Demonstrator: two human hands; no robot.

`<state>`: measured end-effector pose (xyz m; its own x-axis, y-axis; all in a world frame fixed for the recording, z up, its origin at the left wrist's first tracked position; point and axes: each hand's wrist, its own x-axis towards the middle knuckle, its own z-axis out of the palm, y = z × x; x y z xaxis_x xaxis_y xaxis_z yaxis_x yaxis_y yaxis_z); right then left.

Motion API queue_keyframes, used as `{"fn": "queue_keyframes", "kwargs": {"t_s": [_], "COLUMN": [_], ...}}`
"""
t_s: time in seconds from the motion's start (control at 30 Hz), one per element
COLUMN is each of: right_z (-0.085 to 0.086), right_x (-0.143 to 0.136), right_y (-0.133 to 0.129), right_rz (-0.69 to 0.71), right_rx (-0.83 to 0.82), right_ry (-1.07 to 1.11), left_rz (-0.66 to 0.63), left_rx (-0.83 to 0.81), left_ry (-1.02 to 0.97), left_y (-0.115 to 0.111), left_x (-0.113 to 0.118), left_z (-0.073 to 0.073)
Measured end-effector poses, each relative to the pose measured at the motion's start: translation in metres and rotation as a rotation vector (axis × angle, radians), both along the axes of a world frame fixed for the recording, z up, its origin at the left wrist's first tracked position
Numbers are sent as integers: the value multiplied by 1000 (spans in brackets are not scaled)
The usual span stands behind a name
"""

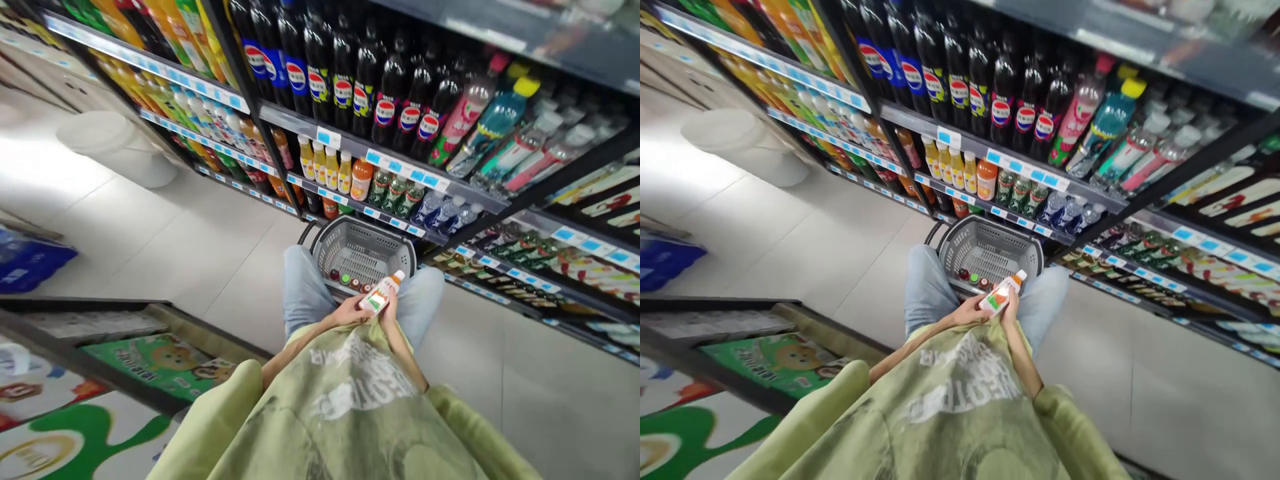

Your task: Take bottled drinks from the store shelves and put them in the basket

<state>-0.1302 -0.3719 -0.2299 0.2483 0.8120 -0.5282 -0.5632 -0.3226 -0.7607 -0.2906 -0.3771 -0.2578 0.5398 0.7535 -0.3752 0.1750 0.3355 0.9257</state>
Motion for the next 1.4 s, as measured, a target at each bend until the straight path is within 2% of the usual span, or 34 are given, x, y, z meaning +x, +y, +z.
{"fn": "queue_keyframes", "kwargs": {"t_s": [0.07,0.13,0.27,0.4,0.57,0.7,0.93,1.07,1.23,1.4], "right_z": [4,8,6,-5,-18,-20,-12,-5,4,13], "right_x": [1,3,9,12,12,12,13,14,13,12], "right_y": [-2,-2,1,4,7,8,7,5,7,9], "right_rz": [-49,-84,-127,-164,-204,-222,-183,-157,-188,-155], "right_rx": [-1,10,-5,-61,-60,-67,-49,-47,-64,-70], "right_ry": [70,156,290,301,319,324,291,311,344,354], "left_rz": [-41,-67,-146,-241,-166,-114,-188,-250,-180,-115], "left_rx": [-79,-83,35,124,288,364,245,102,-91,-136], "left_ry": [-63,-41,154,319,308,314,306,220,5,55], "left_y": [-1,-2,-4,-7,-8,-7,-9,-8,-8,-11], "left_x": [-1,-2,-3,1,5,3,-11,-18,-20,-14], "left_z": [3,3,-1,-4,-3,-1,2,-1,-9,-18]}}
